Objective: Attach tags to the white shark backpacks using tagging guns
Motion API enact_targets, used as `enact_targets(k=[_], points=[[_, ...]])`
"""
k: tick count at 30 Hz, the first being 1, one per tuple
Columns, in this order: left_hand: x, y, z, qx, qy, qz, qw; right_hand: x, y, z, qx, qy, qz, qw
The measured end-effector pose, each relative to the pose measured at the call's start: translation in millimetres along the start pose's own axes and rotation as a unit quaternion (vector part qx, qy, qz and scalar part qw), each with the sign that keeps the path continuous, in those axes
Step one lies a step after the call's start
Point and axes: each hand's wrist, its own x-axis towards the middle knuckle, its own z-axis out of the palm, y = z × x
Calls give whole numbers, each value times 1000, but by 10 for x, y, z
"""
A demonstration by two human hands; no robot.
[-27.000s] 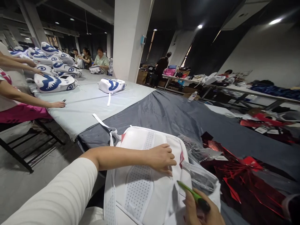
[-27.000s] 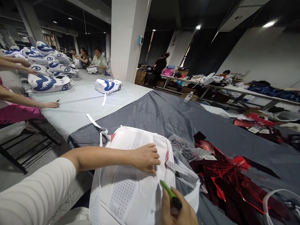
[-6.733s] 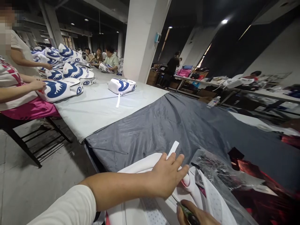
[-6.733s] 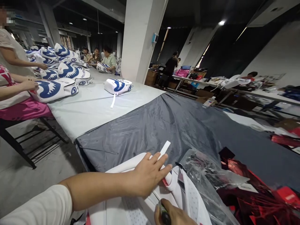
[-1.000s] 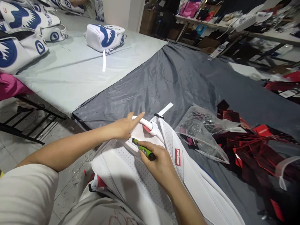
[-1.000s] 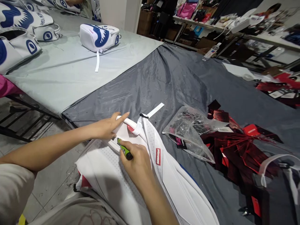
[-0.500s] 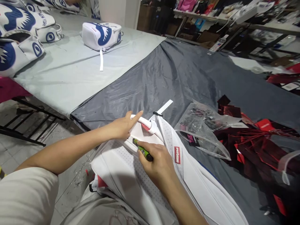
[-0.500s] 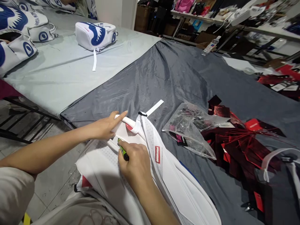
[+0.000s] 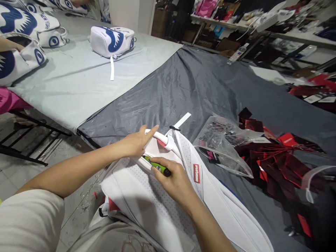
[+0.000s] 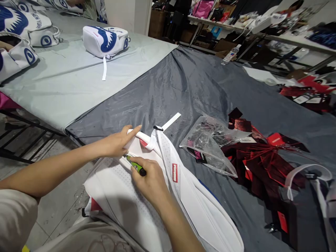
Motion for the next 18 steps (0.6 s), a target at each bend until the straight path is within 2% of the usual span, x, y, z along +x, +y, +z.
enact_targets(k=[3,5,10,14,18], points=[[2,2,0,10,1,-3,1000,2,7,-4,0,23,-23,999],[-3,14,-8,17,3,-10,1000,-9,-5,-3,-19,17,-34,999],[-19,47,-37,15,0,-18,1000,-39,-52,-26,-152,10,-38,988],[-12,33,-23,12,-2,-19,1000,-44,-40,-23,-118,11,-51,992],[3,16,2,8,7,-8,1000,-39,-30,5,-154,32,-45,986]])
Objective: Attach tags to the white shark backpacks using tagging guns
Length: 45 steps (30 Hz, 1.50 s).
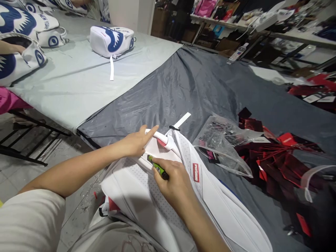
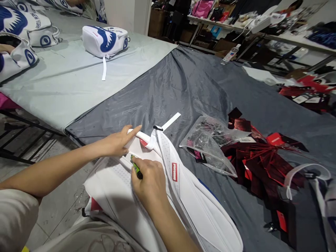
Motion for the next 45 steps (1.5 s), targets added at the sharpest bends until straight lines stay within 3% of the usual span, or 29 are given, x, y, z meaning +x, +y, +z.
enact_targets(k=[4,8,13,17,21,26,30,34,37,41,43,45], points=[[-1,8,2,4,2,-13,1000,19,-17,13,61,-14,-2,998],[-6,12,-3,0,4,-9,1000,16,-31,6,13,-9,7,1000],[-8,8,-12,-5,2,-11,1000,29,-44,2,92,-38,22,995],[-15,36,-40,-11,-4,-16,1000,50,-14,23,89,-8,27,996],[-6,49,-76,-29,-26,-22,999,95,87,41,177,-73,63,980],[4,43,-64,-41,-28,-21,999,120,146,48,170,-44,72,982],[-4,45,-30,-47,-16,-14,999,110,151,15,182,-103,98,973],[-8,70,-50,-49,-2,-30,998,141,155,20,161,-53,65,983],[-47,103,-68,-41,26,-35,998,178,97,42,201,-60,56,976],[-145,109,-36,-45,22,-11,999,57,-40,-153,243,-66,53,966],[-139,79,-27,-59,42,-13,997,-67,-62,-385,255,-16,33,966],[-96,62,-47,-54,39,-27,997,-211,1,-679,268,87,17,959]])
